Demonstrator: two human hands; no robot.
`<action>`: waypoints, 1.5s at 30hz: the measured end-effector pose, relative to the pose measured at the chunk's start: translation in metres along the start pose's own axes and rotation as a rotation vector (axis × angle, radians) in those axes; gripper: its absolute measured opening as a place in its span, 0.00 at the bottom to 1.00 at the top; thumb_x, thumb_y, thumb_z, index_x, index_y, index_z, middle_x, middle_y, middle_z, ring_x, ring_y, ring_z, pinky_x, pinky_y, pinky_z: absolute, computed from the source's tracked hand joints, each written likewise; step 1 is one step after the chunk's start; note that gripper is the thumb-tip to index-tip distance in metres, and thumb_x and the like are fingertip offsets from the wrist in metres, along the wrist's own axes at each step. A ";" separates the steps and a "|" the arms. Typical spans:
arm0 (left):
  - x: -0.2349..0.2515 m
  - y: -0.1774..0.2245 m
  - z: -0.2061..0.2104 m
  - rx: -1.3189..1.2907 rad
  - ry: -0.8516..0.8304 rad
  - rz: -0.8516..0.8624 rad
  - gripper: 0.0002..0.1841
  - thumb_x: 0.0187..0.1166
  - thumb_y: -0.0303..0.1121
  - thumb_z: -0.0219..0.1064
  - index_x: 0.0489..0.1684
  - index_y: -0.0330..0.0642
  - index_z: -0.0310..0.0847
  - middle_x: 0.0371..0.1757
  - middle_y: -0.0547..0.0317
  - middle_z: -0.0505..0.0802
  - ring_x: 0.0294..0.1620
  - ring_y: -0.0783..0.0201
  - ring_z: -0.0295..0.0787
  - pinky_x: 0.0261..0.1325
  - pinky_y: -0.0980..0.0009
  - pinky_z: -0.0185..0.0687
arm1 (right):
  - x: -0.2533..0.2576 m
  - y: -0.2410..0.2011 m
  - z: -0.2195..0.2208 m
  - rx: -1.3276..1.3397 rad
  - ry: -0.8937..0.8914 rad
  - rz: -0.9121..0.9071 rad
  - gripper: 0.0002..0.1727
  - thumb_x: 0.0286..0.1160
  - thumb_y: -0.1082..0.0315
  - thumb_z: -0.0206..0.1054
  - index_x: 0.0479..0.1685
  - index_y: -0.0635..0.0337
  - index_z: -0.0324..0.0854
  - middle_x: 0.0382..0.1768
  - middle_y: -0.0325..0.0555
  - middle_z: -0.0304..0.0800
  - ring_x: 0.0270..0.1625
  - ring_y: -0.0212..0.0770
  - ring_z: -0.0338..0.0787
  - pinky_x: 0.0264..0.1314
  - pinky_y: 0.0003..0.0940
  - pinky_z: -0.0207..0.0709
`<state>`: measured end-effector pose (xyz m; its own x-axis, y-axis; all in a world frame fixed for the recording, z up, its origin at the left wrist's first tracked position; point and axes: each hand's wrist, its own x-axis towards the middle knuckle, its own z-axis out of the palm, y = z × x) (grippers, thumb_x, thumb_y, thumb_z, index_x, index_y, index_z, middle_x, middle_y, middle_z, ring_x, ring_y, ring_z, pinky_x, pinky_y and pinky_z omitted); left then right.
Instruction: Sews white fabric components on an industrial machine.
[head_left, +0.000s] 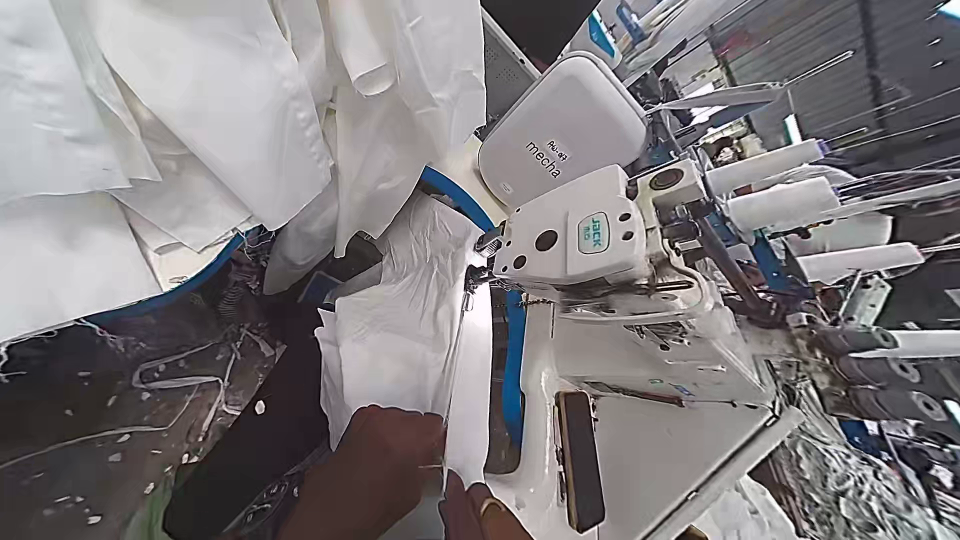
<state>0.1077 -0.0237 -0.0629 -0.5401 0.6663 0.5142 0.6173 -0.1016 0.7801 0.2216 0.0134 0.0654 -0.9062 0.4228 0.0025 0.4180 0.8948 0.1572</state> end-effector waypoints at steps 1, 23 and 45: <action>-0.001 0.001 -0.002 0.022 -0.020 0.027 0.10 0.70 0.33 0.62 0.22 0.44 0.85 0.12 0.60 0.83 0.11 0.63 0.82 0.10 0.66 0.70 | 0.003 -0.002 0.004 -0.028 0.023 -0.008 0.10 0.68 0.75 0.68 0.40 0.69 0.93 0.22 0.51 0.89 0.20 0.45 0.89 0.20 0.33 0.79; 0.067 -0.024 0.028 -0.029 0.038 -0.135 0.13 0.77 0.29 0.61 0.32 0.38 0.93 0.27 0.51 0.86 0.33 0.50 0.85 0.36 0.58 0.80 | 0.064 0.044 0.072 0.308 0.375 0.232 0.15 0.65 0.67 0.67 0.43 0.69 0.93 0.15 0.41 0.81 0.12 0.34 0.75 0.15 0.29 0.68; 0.022 -0.016 -0.012 -0.063 -0.104 -0.177 0.11 0.72 0.36 0.68 0.27 0.37 0.87 0.18 0.52 0.86 0.20 0.54 0.86 0.24 0.56 0.80 | 0.079 0.070 0.086 0.202 -0.042 0.436 0.07 0.68 0.73 0.72 0.37 0.71 0.91 0.33 0.63 0.91 0.37 0.62 0.92 0.37 0.60 0.80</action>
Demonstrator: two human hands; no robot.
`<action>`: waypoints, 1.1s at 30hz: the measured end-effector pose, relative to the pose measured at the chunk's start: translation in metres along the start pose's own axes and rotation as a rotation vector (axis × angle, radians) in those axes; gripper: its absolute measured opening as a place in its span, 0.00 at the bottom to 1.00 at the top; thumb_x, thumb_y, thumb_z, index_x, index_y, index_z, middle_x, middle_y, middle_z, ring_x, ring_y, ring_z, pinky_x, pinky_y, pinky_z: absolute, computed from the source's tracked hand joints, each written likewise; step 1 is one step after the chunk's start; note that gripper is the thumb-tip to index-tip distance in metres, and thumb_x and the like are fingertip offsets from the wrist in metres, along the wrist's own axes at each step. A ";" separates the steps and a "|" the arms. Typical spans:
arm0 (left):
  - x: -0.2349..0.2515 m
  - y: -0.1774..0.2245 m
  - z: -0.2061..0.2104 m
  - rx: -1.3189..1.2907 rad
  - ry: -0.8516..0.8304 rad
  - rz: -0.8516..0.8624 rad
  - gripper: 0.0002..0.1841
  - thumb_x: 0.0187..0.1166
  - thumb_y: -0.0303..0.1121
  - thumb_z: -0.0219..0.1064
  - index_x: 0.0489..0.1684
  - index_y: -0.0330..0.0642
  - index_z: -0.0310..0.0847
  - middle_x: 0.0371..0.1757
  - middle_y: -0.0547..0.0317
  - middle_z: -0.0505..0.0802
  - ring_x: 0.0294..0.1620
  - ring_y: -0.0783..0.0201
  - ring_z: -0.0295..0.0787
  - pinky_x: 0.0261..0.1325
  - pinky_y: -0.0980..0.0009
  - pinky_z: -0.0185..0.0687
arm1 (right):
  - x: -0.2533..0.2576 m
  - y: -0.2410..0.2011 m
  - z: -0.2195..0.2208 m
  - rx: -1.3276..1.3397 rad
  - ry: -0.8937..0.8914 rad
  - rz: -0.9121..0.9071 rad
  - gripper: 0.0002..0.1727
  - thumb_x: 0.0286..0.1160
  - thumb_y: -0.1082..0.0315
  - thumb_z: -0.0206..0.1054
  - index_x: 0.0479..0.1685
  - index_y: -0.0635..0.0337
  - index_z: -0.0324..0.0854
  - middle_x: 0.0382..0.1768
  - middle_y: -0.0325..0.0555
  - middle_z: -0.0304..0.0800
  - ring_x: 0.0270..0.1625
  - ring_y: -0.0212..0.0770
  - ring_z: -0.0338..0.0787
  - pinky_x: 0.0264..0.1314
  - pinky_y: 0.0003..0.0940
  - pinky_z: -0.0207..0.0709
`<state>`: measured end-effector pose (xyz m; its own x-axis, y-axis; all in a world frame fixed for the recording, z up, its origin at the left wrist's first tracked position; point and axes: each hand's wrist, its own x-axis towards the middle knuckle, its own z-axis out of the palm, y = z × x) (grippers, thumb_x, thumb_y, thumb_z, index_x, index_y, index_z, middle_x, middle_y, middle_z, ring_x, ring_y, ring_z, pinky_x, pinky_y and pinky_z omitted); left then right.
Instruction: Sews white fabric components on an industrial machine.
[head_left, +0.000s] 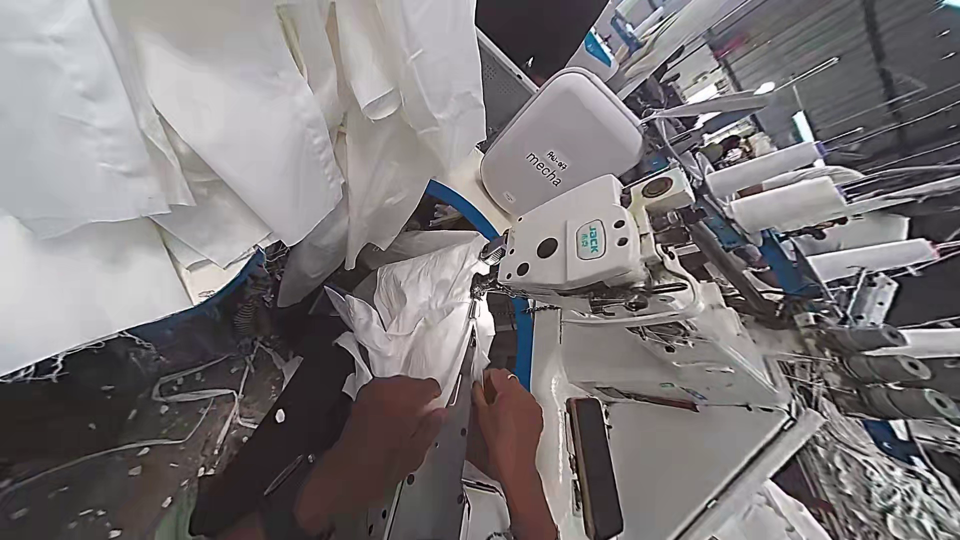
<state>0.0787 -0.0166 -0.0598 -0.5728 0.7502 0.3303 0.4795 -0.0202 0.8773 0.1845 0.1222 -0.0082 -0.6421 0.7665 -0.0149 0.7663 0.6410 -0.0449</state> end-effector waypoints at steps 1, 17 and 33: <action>-0.009 -0.003 -0.001 0.004 -0.006 0.014 0.13 0.73 0.39 0.67 0.25 0.38 0.86 0.16 0.55 0.84 0.18 0.56 0.84 0.21 0.58 0.77 | 0.005 0.012 0.006 0.089 -0.159 0.056 0.08 0.70 0.73 0.72 0.39 0.72 0.90 0.37 0.62 0.91 0.42 0.59 0.91 0.44 0.58 0.79; -0.013 -0.001 0.033 -0.086 0.138 0.090 0.18 0.80 0.32 0.56 0.48 0.34 0.95 0.14 0.56 0.87 0.13 0.62 0.82 0.19 0.64 0.75 | -0.043 -0.019 -0.010 -0.199 0.444 -0.595 0.09 0.63 0.72 0.62 0.24 0.58 0.88 0.16 0.42 0.83 0.15 0.38 0.82 0.12 0.28 0.68; -0.015 0.009 0.008 0.017 -0.035 0.061 0.17 0.78 0.31 0.59 0.52 0.35 0.94 0.10 0.56 0.81 0.09 0.59 0.77 0.15 0.62 0.69 | -0.040 0.061 0.013 0.319 -0.242 -0.041 0.12 0.69 0.66 0.72 0.24 0.66 0.87 0.28 0.52 0.88 0.35 0.48 0.88 0.40 0.51 0.77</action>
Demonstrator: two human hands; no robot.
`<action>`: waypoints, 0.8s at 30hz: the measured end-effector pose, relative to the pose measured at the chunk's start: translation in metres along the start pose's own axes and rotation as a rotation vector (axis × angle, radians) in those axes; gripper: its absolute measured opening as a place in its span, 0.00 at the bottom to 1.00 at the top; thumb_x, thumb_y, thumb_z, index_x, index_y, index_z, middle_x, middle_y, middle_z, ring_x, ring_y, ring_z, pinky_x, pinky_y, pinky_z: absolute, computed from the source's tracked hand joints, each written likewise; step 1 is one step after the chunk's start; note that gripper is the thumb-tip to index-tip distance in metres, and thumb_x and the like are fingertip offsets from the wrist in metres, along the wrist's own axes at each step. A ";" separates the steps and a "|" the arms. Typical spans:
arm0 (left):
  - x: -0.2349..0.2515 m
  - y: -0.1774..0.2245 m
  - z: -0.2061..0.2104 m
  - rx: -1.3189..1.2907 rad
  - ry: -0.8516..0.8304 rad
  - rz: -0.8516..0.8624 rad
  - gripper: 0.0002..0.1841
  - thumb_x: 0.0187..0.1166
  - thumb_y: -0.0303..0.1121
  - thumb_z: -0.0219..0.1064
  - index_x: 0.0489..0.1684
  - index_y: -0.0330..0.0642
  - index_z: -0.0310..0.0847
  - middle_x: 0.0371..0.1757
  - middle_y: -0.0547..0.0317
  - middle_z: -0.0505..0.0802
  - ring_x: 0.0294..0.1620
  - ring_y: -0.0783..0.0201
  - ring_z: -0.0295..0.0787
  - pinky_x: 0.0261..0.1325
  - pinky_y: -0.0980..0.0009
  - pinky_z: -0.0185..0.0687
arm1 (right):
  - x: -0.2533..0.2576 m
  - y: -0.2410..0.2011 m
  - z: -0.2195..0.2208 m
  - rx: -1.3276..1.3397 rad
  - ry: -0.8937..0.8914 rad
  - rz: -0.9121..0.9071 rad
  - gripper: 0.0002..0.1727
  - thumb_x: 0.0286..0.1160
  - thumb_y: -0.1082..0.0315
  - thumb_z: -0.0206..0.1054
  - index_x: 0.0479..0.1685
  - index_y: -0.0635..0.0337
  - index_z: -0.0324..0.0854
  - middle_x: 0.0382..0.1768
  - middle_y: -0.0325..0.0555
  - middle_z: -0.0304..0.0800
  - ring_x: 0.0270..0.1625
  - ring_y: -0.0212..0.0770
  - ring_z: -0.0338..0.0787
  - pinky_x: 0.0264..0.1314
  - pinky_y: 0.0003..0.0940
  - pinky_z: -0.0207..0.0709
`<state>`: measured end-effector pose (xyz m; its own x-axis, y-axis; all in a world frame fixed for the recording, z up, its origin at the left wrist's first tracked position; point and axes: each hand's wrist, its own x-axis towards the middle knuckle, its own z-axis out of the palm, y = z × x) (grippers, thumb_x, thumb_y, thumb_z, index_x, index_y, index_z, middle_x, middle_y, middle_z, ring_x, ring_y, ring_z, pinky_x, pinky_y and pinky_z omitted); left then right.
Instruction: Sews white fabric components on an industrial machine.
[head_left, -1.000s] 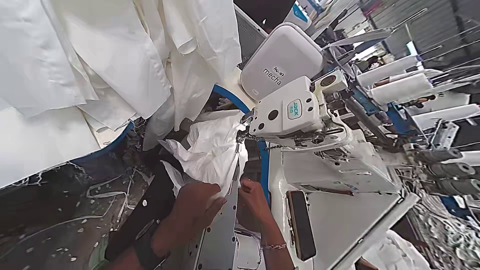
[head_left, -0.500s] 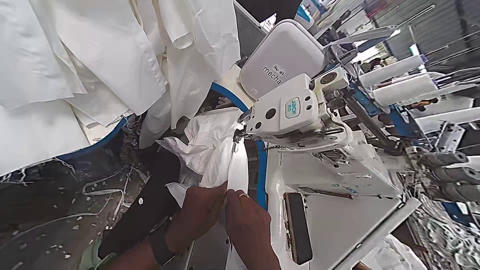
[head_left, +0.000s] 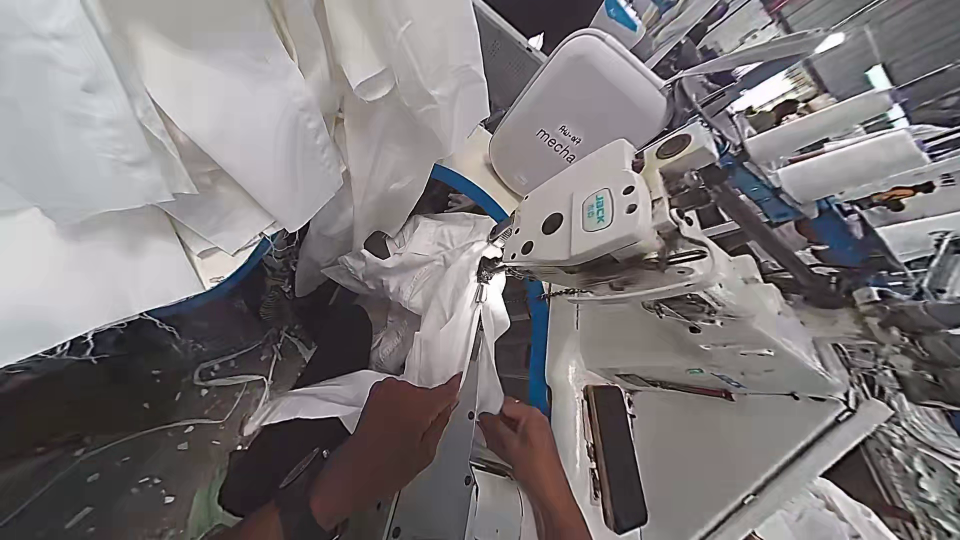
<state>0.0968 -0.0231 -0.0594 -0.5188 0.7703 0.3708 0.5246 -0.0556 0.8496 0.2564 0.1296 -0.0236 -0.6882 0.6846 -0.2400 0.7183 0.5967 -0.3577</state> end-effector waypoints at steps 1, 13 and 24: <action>0.002 -0.003 0.005 -0.010 0.018 0.001 0.17 0.79 0.31 0.59 0.52 0.35 0.94 0.11 0.57 0.82 0.09 0.61 0.77 0.15 0.63 0.69 | -0.007 -0.006 -0.007 0.028 0.060 -0.157 0.11 0.67 0.66 0.72 0.25 0.65 0.90 0.30 0.51 0.92 0.37 0.47 0.92 0.42 0.49 0.83; 0.026 -0.006 0.007 0.130 0.099 -0.006 0.17 0.77 0.33 0.59 0.51 0.39 0.95 0.08 0.58 0.79 0.08 0.57 0.77 0.11 0.61 0.68 | -0.019 -0.092 -0.031 -0.271 -0.107 -0.153 0.17 0.75 0.61 0.69 0.31 0.71 0.88 0.24 0.60 0.87 0.31 0.62 0.91 0.32 0.59 0.79; 0.029 0.006 -0.002 0.208 -0.032 -0.098 0.16 0.76 0.33 0.61 0.53 0.42 0.94 0.07 0.57 0.77 0.08 0.53 0.78 0.13 0.59 0.68 | -0.027 -0.089 -0.040 -0.313 -0.005 -0.319 0.10 0.71 0.68 0.69 0.31 0.67 0.87 0.18 0.53 0.85 0.21 0.54 0.90 0.21 0.49 0.79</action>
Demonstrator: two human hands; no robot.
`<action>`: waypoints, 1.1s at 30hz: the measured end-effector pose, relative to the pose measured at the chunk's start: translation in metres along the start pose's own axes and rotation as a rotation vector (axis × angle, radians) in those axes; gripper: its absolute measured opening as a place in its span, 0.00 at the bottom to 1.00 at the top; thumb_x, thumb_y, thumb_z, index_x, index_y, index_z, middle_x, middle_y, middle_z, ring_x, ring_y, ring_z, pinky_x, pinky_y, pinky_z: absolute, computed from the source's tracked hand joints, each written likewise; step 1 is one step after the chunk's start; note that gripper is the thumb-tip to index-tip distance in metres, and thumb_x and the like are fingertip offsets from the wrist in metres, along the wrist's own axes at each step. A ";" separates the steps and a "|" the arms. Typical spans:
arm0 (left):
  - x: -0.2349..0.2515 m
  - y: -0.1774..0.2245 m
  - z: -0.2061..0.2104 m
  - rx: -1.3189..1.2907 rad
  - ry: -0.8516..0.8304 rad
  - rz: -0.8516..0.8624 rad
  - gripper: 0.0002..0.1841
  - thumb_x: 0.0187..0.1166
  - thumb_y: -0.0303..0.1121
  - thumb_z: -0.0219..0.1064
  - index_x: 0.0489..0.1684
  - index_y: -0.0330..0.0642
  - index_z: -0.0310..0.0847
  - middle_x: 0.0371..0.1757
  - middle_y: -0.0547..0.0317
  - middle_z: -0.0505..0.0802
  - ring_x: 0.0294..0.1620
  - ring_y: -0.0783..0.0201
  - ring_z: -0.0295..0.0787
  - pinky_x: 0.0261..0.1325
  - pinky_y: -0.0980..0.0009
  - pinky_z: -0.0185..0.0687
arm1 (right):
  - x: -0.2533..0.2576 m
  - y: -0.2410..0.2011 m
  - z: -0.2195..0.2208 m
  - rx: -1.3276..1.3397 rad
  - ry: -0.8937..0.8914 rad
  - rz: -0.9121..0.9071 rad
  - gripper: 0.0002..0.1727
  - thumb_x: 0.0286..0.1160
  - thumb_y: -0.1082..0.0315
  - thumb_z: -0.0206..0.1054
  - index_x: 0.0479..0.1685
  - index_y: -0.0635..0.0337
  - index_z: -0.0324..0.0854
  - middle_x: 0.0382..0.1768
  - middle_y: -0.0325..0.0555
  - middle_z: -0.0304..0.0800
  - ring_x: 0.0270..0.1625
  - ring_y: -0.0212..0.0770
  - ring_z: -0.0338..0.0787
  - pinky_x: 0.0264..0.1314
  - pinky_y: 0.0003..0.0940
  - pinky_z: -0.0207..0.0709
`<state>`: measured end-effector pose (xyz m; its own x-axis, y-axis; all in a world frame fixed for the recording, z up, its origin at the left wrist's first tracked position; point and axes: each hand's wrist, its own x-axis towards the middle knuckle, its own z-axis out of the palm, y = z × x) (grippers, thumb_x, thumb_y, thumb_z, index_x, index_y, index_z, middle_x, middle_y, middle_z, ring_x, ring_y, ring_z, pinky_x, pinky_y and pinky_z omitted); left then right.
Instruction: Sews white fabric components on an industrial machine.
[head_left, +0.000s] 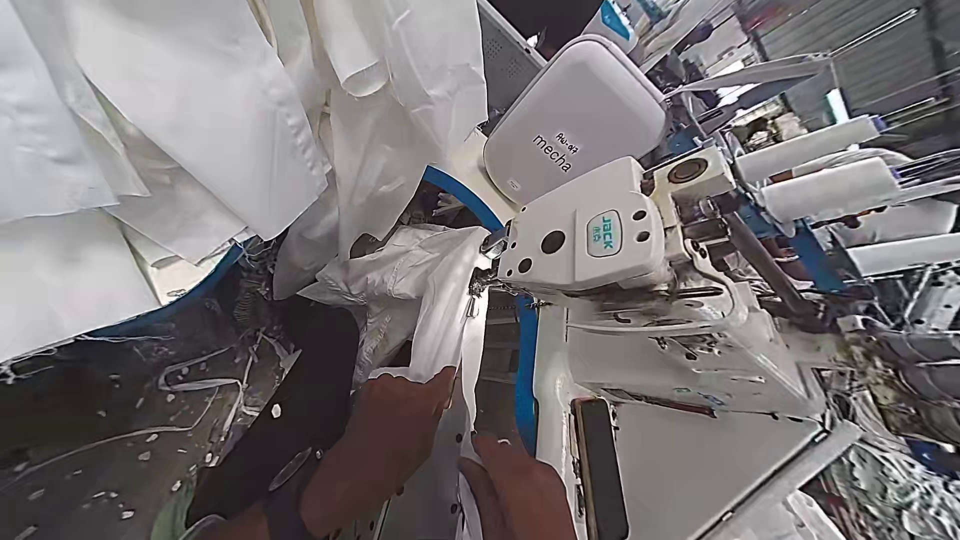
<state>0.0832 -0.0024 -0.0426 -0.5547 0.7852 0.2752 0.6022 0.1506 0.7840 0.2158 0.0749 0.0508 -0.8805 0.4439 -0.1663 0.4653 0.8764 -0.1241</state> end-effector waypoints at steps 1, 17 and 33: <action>-0.001 0.000 0.002 0.029 0.037 0.014 0.16 0.74 0.32 0.61 0.51 0.43 0.95 0.06 0.58 0.76 0.07 0.54 0.77 0.11 0.60 0.67 | 0.003 0.002 0.003 0.000 0.094 -0.031 0.10 0.71 0.67 0.68 0.30 0.66 0.87 0.16 0.50 0.83 0.19 0.50 0.87 0.18 0.44 0.76; -0.008 0.000 0.016 0.023 0.230 0.128 0.10 0.70 0.25 0.63 0.35 0.40 0.93 0.23 0.55 0.85 0.23 0.56 0.85 0.23 0.66 0.79 | 0.013 0.000 0.044 0.218 0.725 -0.036 0.11 0.71 0.67 0.66 0.34 0.63 0.93 0.25 0.42 0.82 0.32 0.23 0.81 0.38 0.09 0.71; 0.044 -0.023 0.046 -0.215 0.398 0.203 0.08 0.63 0.25 0.67 0.14 0.36 0.83 0.19 0.52 0.83 0.27 0.55 0.83 0.33 0.66 0.77 | 0.070 0.017 0.081 0.004 0.979 -0.135 0.12 0.72 0.71 0.63 0.25 0.62 0.90 0.41 0.53 0.99 0.46 0.41 0.97 0.53 0.23 0.84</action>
<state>0.0716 0.0560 -0.0744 -0.6401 0.4893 0.5923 0.6117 -0.1420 0.7783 0.1696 0.1061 -0.0417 -0.6118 0.3001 0.7319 0.3538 0.9313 -0.0861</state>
